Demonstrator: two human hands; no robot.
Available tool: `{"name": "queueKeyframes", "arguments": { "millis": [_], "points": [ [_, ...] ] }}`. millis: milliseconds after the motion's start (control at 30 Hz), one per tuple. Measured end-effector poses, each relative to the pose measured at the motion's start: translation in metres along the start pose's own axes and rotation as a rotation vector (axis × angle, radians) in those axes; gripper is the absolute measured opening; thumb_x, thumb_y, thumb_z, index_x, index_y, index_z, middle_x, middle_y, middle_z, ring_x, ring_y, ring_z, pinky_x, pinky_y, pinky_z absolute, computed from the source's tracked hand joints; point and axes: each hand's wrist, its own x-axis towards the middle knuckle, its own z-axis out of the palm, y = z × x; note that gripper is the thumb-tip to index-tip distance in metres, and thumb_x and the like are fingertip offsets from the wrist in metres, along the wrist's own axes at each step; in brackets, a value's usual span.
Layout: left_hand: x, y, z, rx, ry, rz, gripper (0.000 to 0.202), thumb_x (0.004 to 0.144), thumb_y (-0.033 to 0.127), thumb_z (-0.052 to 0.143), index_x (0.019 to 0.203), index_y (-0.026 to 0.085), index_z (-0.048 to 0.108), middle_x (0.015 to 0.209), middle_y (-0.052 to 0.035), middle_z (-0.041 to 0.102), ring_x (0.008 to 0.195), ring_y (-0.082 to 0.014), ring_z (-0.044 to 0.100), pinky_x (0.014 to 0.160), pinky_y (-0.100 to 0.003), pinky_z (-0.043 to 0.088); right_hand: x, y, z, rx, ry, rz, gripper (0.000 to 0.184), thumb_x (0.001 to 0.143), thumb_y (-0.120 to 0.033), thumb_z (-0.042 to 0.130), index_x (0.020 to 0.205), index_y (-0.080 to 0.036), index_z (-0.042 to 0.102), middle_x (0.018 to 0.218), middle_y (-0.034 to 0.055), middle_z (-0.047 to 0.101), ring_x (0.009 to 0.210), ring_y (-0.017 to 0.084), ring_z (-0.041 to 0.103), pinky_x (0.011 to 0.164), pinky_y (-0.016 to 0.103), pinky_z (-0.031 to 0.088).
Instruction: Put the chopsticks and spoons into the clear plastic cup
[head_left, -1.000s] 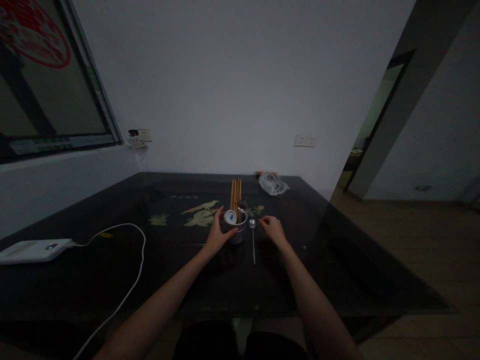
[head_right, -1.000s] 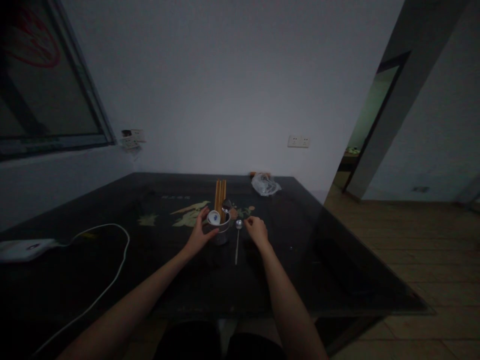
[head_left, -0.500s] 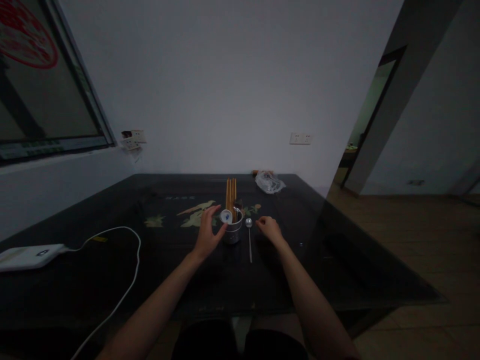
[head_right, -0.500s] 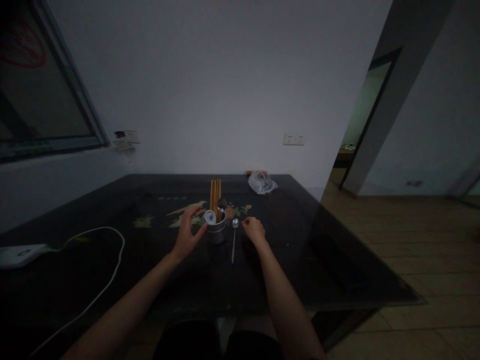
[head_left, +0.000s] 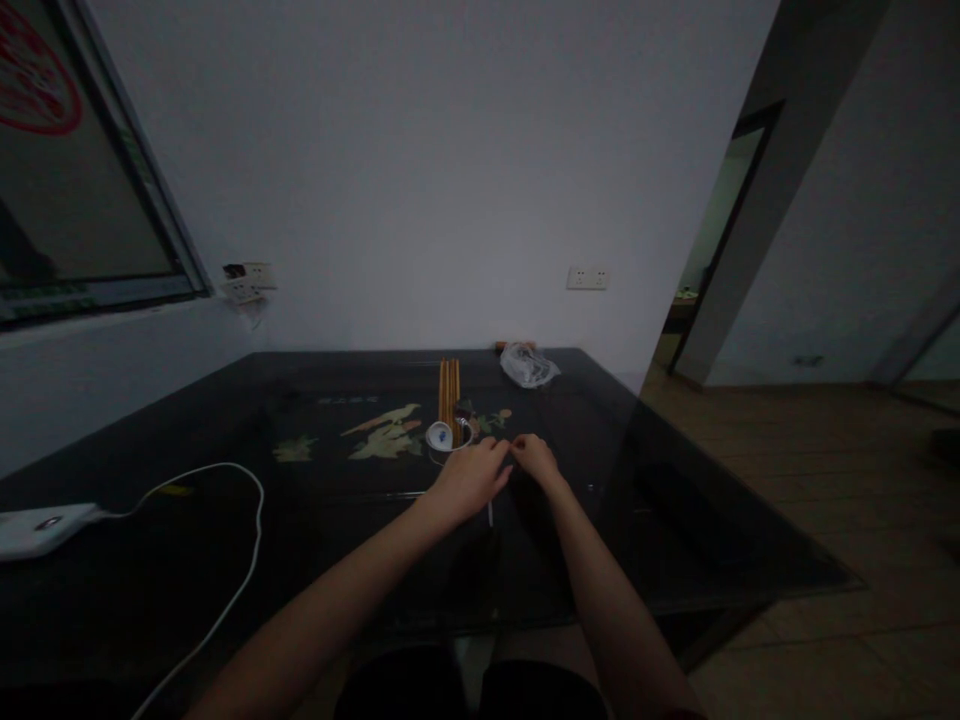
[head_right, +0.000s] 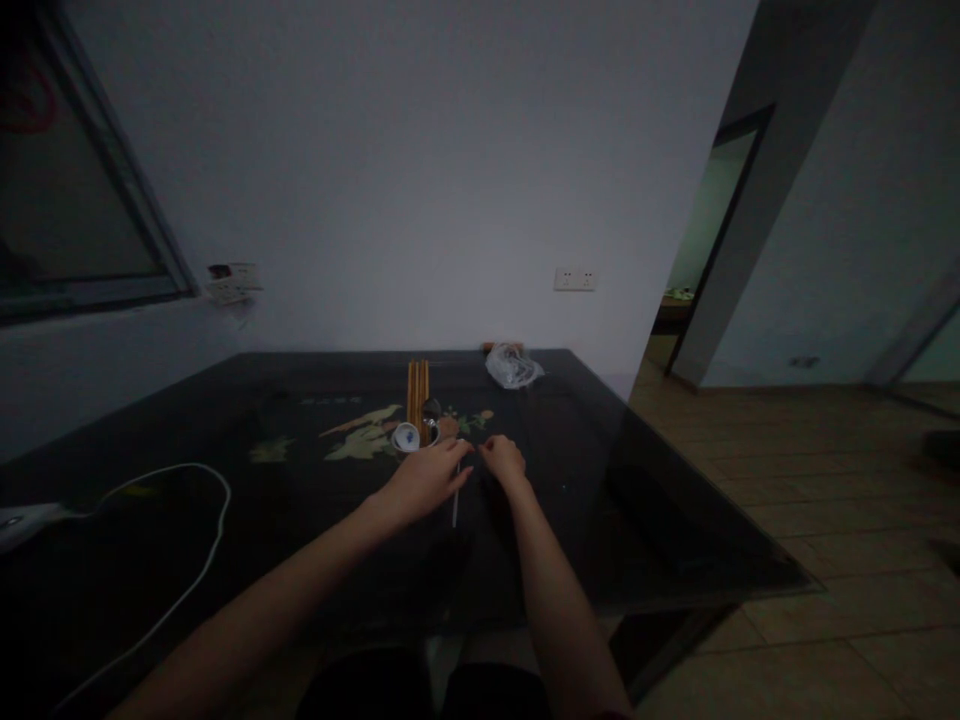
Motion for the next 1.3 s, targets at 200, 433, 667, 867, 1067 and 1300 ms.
{"name": "queueKeyframes", "arguments": {
  "millis": [200,433,667,867,1067,1300],
  "points": [
    [0.033,0.003,0.041,0.167,-0.198,-0.196,0.015,0.083,0.015,0.055,0.091,0.008,0.067,0.087,-0.0226,0.066,0.088,-0.0337,0.065,0.073,-0.042,0.048,0.002,0.003,-0.006,0.001,-0.015,0.029,0.021,0.081,-0.034,0.057,0.084,-0.021,0.072,0.071,0.0073,0.071,0.071,0.018,0.065,0.058,0.023,0.038],
    [0.06,0.001,0.06,0.291,-0.306,-0.195,0.019,0.084,0.013,0.053,0.088,0.01,0.071,0.083,-0.0224,0.069,0.091,-0.0323,0.065,0.075,-0.041,0.046,0.003,0.002,-0.011,0.018,-0.031,0.038,0.022,0.081,-0.035,0.056,0.085,-0.021,0.072,0.074,0.0082,0.071,0.072,0.019,0.066,0.059,0.024,0.039],
    [0.069,0.001,0.068,0.406,-0.405,-0.214,0.025,0.082,0.001,0.05,0.091,0.007,0.072,0.095,-0.022,0.069,0.1,-0.0336,0.062,0.085,-0.047,0.042,0.001,0.0,-0.013,0.008,-0.049,0.05,0.021,0.08,-0.035,0.058,0.086,-0.02,0.072,0.077,0.008,0.071,0.077,0.019,0.067,0.063,0.023,0.041],
    [0.075,0.002,0.071,0.42,-0.423,-0.252,0.028,0.084,0.001,0.047,0.095,0.009,0.071,0.097,-0.0215,0.069,0.1,-0.0308,0.064,0.083,-0.042,0.045,0.003,0.003,-0.014,0.01,-0.038,0.063,0.021,0.08,-0.033,0.058,0.088,-0.02,0.072,0.077,0.0094,0.072,0.078,0.02,0.067,0.064,0.024,0.042],
    [0.081,0.012,0.078,0.376,-0.397,-0.273,0.034,0.085,-0.001,0.04,0.101,0.006,0.069,0.096,-0.0236,0.069,0.096,-0.0282,0.066,0.074,-0.036,0.051,0.007,0.011,-0.017,0.056,0.023,0.06,0.019,0.079,-0.031,0.059,0.084,-0.02,0.073,0.085,0.0098,0.072,0.081,0.02,0.067,0.065,0.024,0.043],
    [0.073,0.024,0.066,0.297,-0.396,-0.236,0.028,0.08,0.002,0.049,0.099,0.008,0.069,0.095,-0.0227,0.069,0.094,-0.0284,0.067,0.076,-0.036,0.053,0.013,0.035,-0.04,0.155,0.205,0.112,0.025,0.081,-0.031,0.051,0.091,-0.02,0.071,0.078,0.008,0.071,0.071,0.018,0.066,0.063,0.024,0.044]
  ]
}}
